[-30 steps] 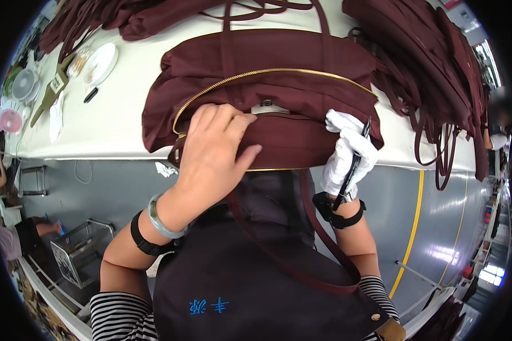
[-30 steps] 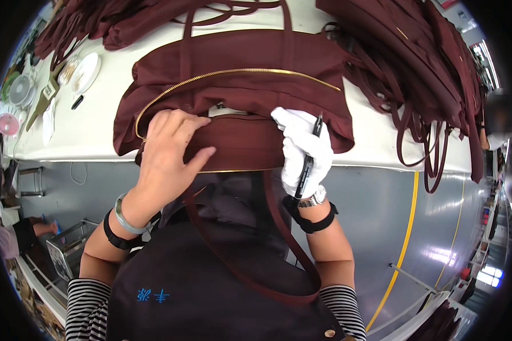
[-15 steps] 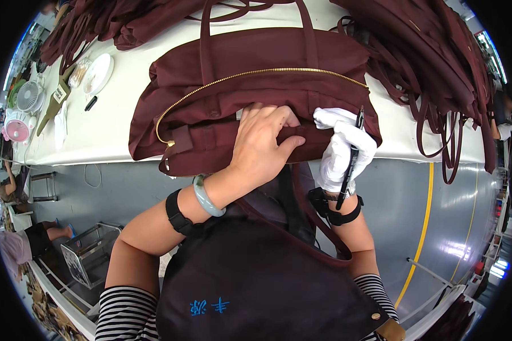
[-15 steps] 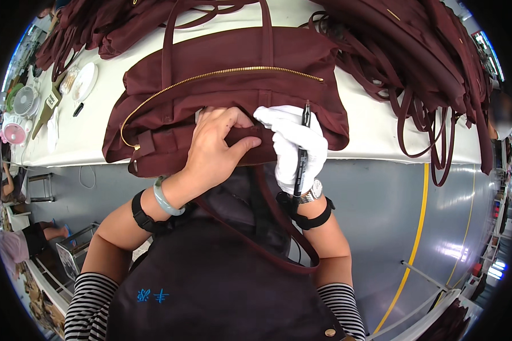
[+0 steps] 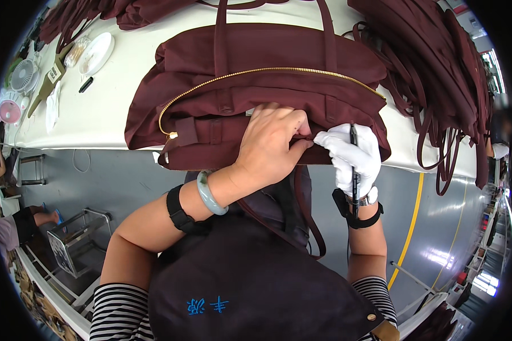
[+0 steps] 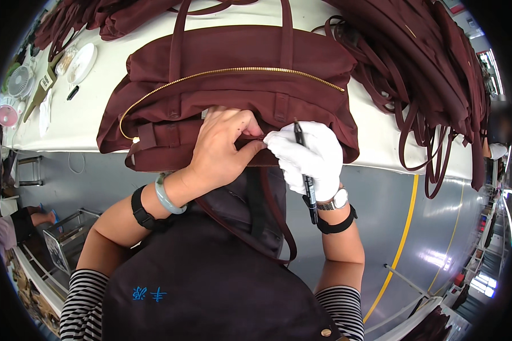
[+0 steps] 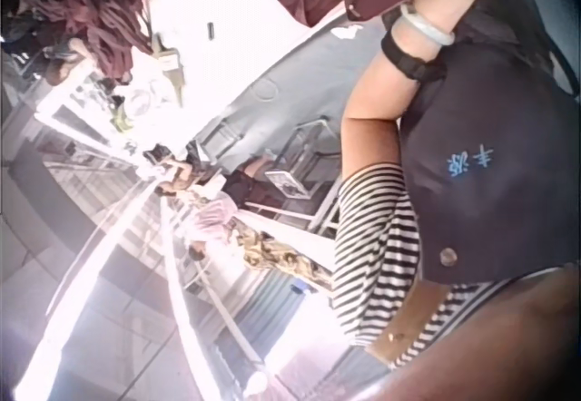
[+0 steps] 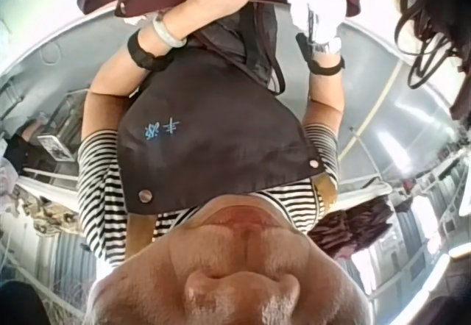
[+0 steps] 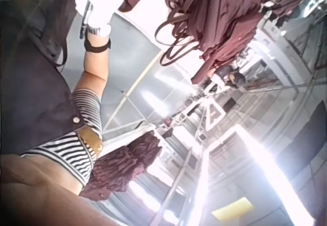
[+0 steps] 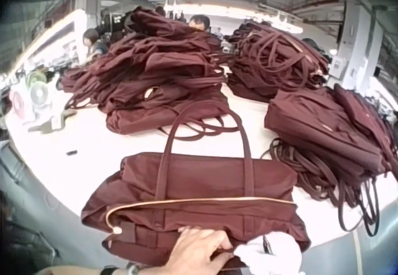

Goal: Marking specific internal points on maroon tote bags with a pen and inspecting the seams.

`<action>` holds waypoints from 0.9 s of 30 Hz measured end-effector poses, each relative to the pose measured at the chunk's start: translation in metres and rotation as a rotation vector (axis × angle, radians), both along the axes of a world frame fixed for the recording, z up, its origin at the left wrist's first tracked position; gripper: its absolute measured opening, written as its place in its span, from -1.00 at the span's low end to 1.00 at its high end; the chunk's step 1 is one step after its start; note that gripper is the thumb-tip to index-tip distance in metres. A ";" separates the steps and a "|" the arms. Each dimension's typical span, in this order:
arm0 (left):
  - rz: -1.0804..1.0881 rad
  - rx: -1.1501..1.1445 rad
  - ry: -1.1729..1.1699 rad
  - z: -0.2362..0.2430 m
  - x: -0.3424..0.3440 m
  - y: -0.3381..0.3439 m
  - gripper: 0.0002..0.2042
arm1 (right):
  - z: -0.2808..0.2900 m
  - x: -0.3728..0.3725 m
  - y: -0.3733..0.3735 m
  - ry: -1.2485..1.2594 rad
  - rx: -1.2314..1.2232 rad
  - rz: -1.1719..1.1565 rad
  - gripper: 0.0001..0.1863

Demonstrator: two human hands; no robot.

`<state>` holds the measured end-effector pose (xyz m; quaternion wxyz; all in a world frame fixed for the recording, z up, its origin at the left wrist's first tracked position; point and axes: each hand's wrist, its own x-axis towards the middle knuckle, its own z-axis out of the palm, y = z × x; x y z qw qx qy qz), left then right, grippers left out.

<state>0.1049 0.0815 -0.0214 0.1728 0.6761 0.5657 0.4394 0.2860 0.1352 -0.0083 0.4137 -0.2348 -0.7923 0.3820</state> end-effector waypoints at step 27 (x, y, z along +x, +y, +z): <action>0.003 -0.010 -0.033 -0.002 0.001 0.001 -0.80 | -0.002 -0.003 0.022 -0.096 0.552 0.185 -0.84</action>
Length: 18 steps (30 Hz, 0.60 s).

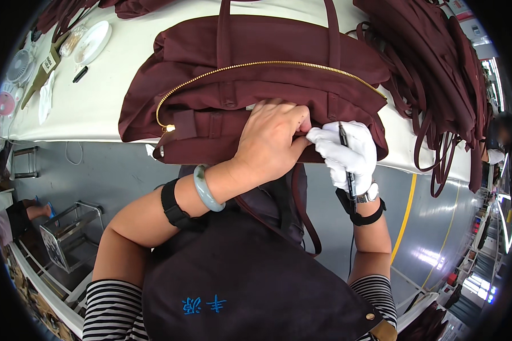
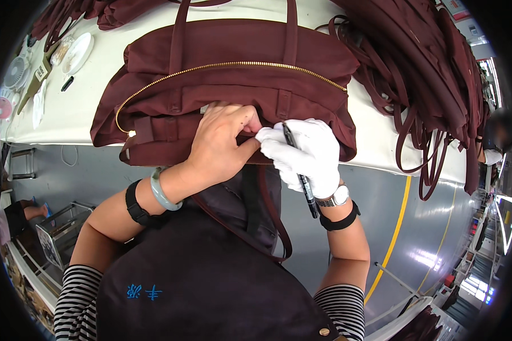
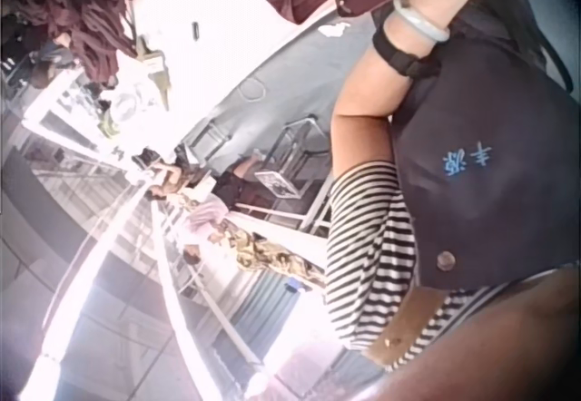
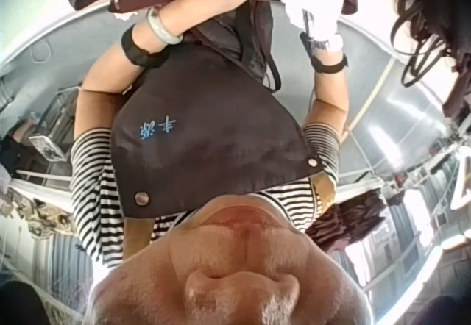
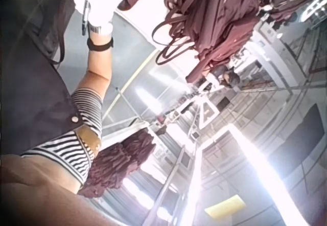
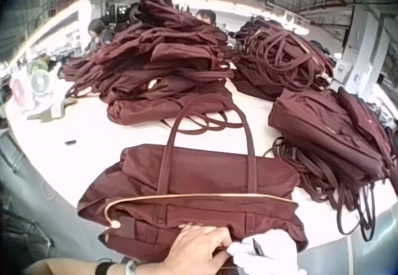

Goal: Marking specific internal points on maroon tote bags with a pen and inspecting the seams.

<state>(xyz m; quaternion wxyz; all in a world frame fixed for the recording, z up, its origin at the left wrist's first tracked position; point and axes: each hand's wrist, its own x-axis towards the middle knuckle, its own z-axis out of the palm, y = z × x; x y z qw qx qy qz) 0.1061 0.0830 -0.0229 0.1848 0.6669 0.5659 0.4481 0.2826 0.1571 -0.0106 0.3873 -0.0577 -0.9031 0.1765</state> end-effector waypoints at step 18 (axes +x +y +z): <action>0.003 -0.044 0.002 0.001 0.000 0.000 -0.78 | 0.015 0.002 -0.020 0.193 -0.894 -0.168 -0.95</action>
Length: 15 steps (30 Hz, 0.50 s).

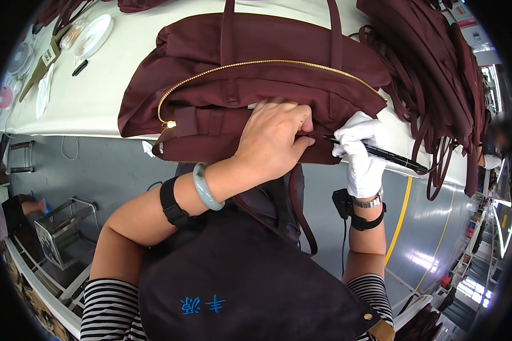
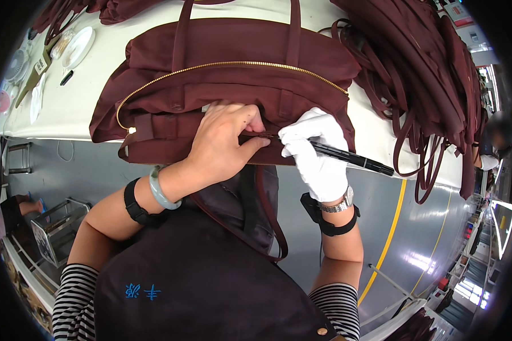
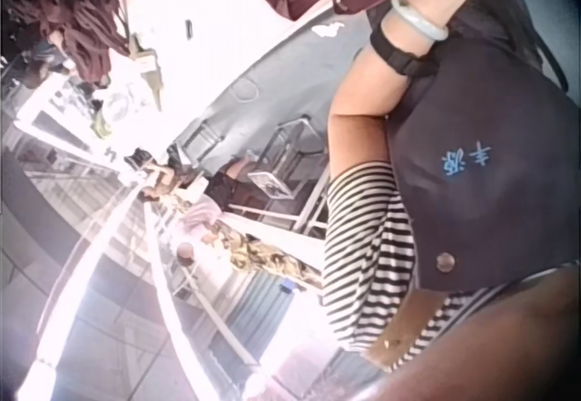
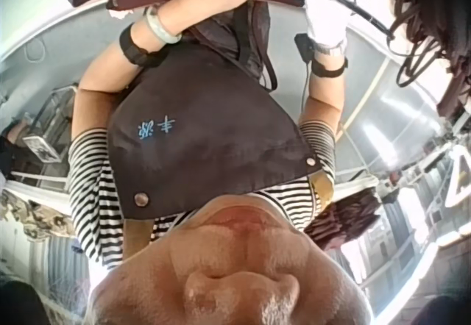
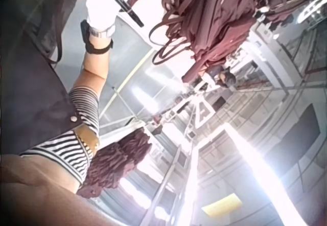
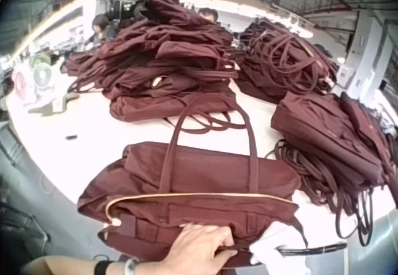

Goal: Marking specific internal points on maroon tote bags with a pen and inspecting the seams.

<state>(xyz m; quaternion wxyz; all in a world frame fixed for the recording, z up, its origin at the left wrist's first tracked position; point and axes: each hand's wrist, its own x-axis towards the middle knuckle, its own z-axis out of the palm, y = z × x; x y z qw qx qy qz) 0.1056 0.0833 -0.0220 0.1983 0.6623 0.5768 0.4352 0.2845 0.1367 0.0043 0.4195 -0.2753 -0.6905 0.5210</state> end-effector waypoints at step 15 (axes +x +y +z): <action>-0.016 -0.028 -0.019 0.002 0.000 0.001 -0.80 | 0.007 -0.018 -0.007 -0.141 -0.037 -0.044 -0.96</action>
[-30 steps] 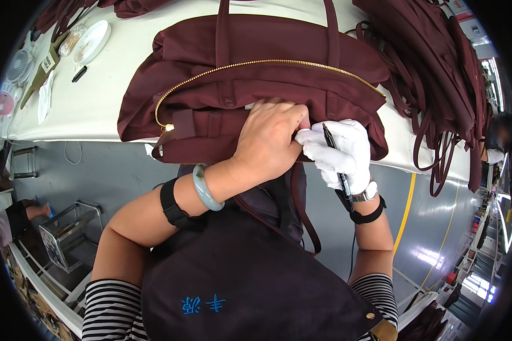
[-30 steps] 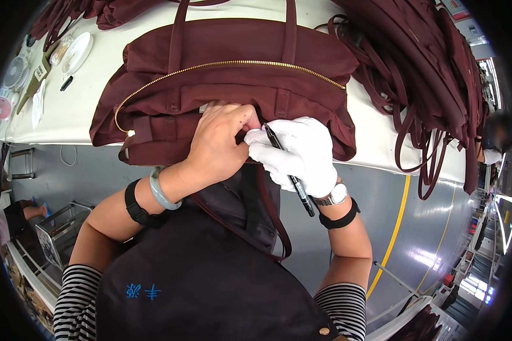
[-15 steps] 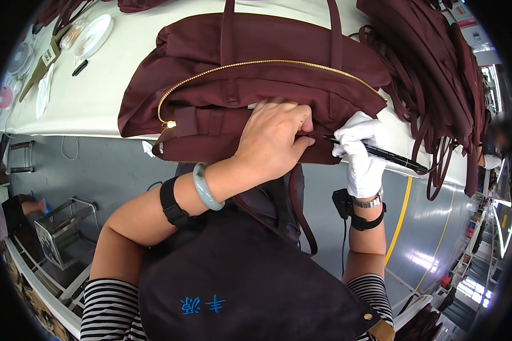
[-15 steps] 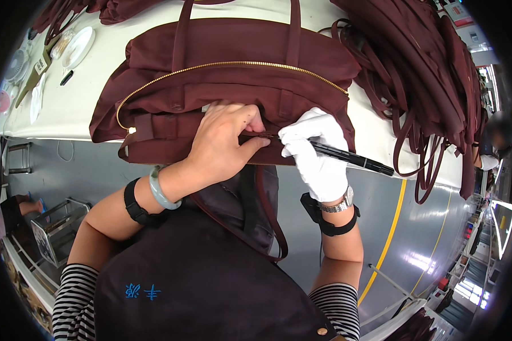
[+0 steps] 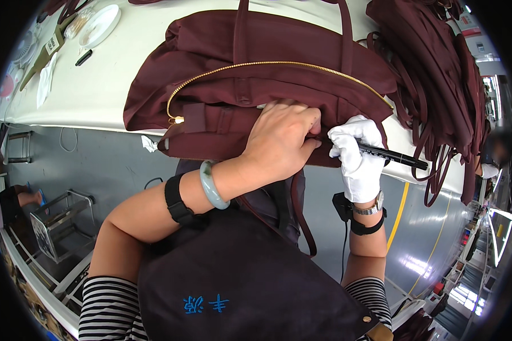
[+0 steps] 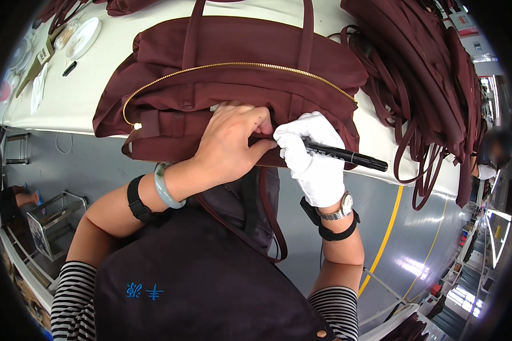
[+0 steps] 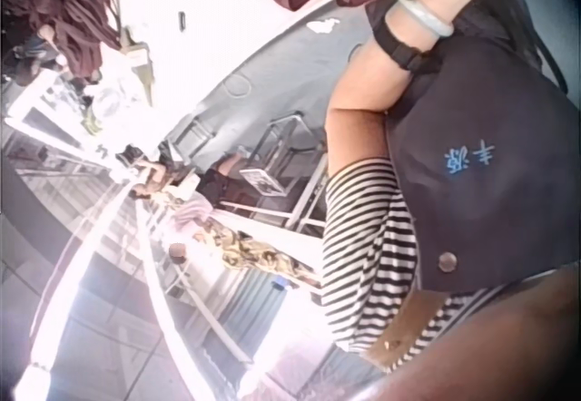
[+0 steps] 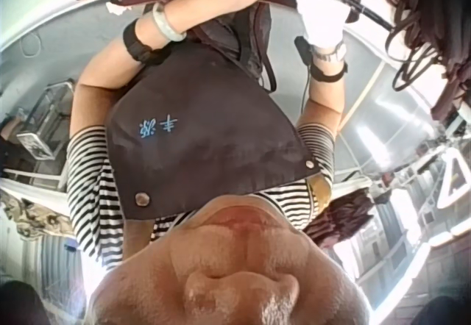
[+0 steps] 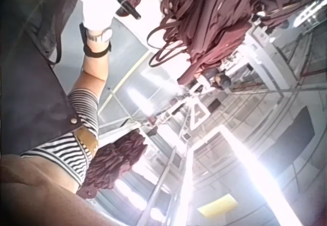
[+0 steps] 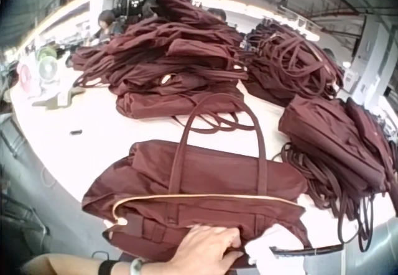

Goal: Marking specific internal points on maroon tote bags with a pen and inspecting the seams.

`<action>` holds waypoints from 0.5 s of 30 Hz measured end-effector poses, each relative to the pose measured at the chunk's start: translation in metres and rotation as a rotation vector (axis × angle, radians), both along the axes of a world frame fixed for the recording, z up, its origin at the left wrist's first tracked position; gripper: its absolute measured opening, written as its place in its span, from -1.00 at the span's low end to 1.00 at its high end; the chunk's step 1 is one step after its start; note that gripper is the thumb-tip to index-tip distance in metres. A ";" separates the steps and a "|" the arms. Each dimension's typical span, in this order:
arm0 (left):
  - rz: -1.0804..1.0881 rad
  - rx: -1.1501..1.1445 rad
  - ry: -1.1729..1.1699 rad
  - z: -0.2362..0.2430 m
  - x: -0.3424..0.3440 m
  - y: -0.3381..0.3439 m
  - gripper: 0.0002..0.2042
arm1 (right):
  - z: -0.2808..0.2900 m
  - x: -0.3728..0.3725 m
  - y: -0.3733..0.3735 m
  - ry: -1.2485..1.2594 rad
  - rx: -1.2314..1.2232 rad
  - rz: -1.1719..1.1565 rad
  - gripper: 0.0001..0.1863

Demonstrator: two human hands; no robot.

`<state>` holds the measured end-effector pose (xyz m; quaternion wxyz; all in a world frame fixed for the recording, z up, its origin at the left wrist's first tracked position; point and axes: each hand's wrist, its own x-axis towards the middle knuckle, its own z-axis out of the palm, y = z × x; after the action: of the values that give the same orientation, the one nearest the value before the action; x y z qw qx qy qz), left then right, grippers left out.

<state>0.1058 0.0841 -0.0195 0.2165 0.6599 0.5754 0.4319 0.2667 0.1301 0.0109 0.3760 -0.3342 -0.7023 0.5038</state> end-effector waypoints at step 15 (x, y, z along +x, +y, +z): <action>0.012 0.009 0.021 0.000 0.001 0.000 -0.80 | -0.005 -0.002 0.000 -0.170 0.283 -0.024 -0.94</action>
<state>0.1064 0.0838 -0.0195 0.2048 0.6621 0.5795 0.4288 0.2647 0.1305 0.0056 0.3646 -0.3274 -0.7915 0.3653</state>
